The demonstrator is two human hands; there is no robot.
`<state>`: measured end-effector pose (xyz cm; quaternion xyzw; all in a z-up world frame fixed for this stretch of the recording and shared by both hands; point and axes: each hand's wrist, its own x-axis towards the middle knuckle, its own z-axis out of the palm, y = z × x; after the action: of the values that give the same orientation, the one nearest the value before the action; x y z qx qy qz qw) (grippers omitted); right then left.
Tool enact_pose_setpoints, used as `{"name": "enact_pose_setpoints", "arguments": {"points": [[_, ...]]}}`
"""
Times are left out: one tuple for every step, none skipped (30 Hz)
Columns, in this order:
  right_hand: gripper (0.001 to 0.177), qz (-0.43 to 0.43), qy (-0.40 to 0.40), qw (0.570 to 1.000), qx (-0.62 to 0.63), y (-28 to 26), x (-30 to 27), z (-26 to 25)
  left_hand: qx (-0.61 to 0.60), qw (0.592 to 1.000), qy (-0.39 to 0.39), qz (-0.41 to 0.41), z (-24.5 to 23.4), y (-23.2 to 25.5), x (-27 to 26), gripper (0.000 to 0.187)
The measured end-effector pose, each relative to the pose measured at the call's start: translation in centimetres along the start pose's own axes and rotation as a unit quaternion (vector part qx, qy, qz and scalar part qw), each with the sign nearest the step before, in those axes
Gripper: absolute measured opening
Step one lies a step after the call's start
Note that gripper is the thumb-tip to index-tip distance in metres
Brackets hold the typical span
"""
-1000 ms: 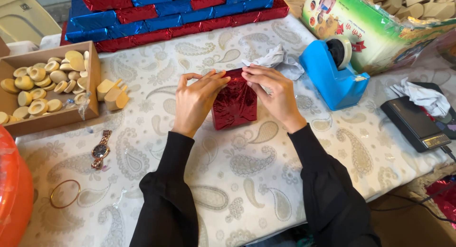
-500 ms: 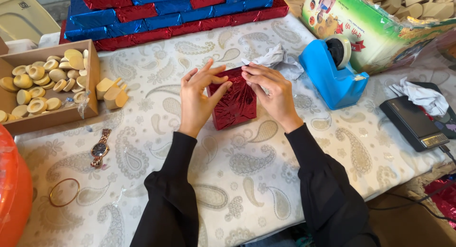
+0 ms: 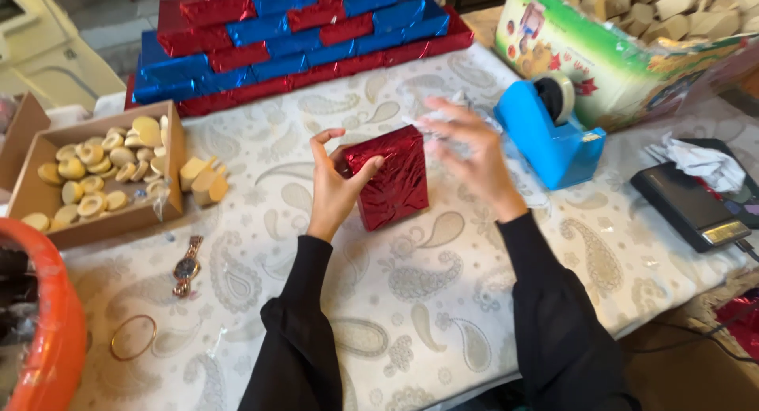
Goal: The person is wrapping small wooden blocks in red foil paper and securing them with tape.
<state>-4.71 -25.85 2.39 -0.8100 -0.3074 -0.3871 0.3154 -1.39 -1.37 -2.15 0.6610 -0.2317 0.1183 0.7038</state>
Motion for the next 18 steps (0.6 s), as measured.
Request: {"name": "enact_pose_setpoints", "arguments": {"points": [[0.019, 0.070, 0.072, 0.991, 0.089, 1.1, -0.2, -1.2, 0.030, 0.999, 0.010, 0.002, -0.1, 0.3, -0.1, 0.070], [0.021, 0.133, 0.141, 0.966, 0.174, 2.4, -0.1, -2.8, 0.056, 0.998, 0.022, 0.008, 0.1, 0.6, 0.0, 0.069], [0.021, 0.126, 0.144, 0.967, 0.167, 4.5, -0.8, -4.0, 0.050, 0.998, 0.019, 0.016, 0.1, 0.2, 0.1, 0.069], [0.017, 0.175, 0.201, 0.946, 0.184, 6.7, -1.5, -5.3, 0.041, 0.998, 0.039, 0.031, 0.0, -0.2, 0.1, 0.070], [0.014, 0.222, 0.256, 0.919, 0.201, 8.9, -2.2, -6.6, 0.032, 0.997, 0.059, 0.046, -0.1, -0.7, 0.3, 0.071], [0.014, 0.219, 0.260, 0.921, 0.193, 9.8, -2.9, -7.9, 0.025, 0.997, 0.054, 0.050, -0.3, -0.4, 0.2, 0.071], [0.017, 0.240, 0.210, 0.947, 0.039, 10.8, -3.7, -9.2, 0.079, 0.993, 0.085, 0.038, -0.4, -0.1, 0.2, 0.071], [0.019, 0.258, 0.156, 0.947, -0.115, 11.8, -4.5, -10.7, 0.132, 0.984, 0.116, 0.025, -0.4, 0.2, 0.1, 0.071], [0.019, 0.256, 0.160, 0.945, -0.124, 13.3, -5.6, -11.7, 0.124, 0.986, 0.111, 0.029, -0.1, 0.2, 0.1, 0.071], [0.014, 0.221, 0.100, 0.939, -0.243, 14.7, -6.7, -12.3, 0.124, 0.986, 0.108, 0.038, -0.1, 0.3, 0.1, 0.071], [0.012, 0.185, 0.037, 0.915, -0.358, 16.2, -7.8, -12.8, 0.125, 0.986, 0.104, 0.048, -0.1, 0.3, 0.1, 0.070], [0.012, 0.187, 0.040, 0.912, -0.362, 16.7, -8.1, -13.1, 0.122, 0.986, 0.099, 0.051, -0.1, 0.4, 0.2, 0.070], [0.020, 0.266, -0.006, 0.904, -0.335, 17.2, -8.5, -13.4, 0.128, 0.985, 0.100, 0.053, -0.1, 0.4, 0.2, 0.070], [0.029, 0.344, -0.055, 0.888, -0.301, 17.7, -9.0, -13.3, 0.136, 0.984, 0.103, 0.052, -0.3, 0.4, 0.0, 0.069], [0.029, 0.347, -0.053, 0.887, -0.301, 17.2, -8.8, -13.5, 0.136, 0.984, 0.099, 0.052, -0.3, 0.4, 0.0, 0.069], [0.032, 0.375, -0.066, 0.869, -0.317, 16.8, -8.3, -13.7, 0.134, 0.985, 0.084, 0.062, -0.4, 0.4, 0.0, 0.067], [0.036, 0.402, -0.079, 0.850, -0.332, 16.5, -7.9, -13.8, 0.132, 0.986, 0.069, 0.072, -0.5, 0.4, 0.1, 0.065], [0.036, 0.403, -0.078, 0.850, -0.332, 17.2, -7.9, -14.1, 0.133, 0.986, 0.068, 0.073, -0.6, 0.3, 0.2, 0.065]]}}
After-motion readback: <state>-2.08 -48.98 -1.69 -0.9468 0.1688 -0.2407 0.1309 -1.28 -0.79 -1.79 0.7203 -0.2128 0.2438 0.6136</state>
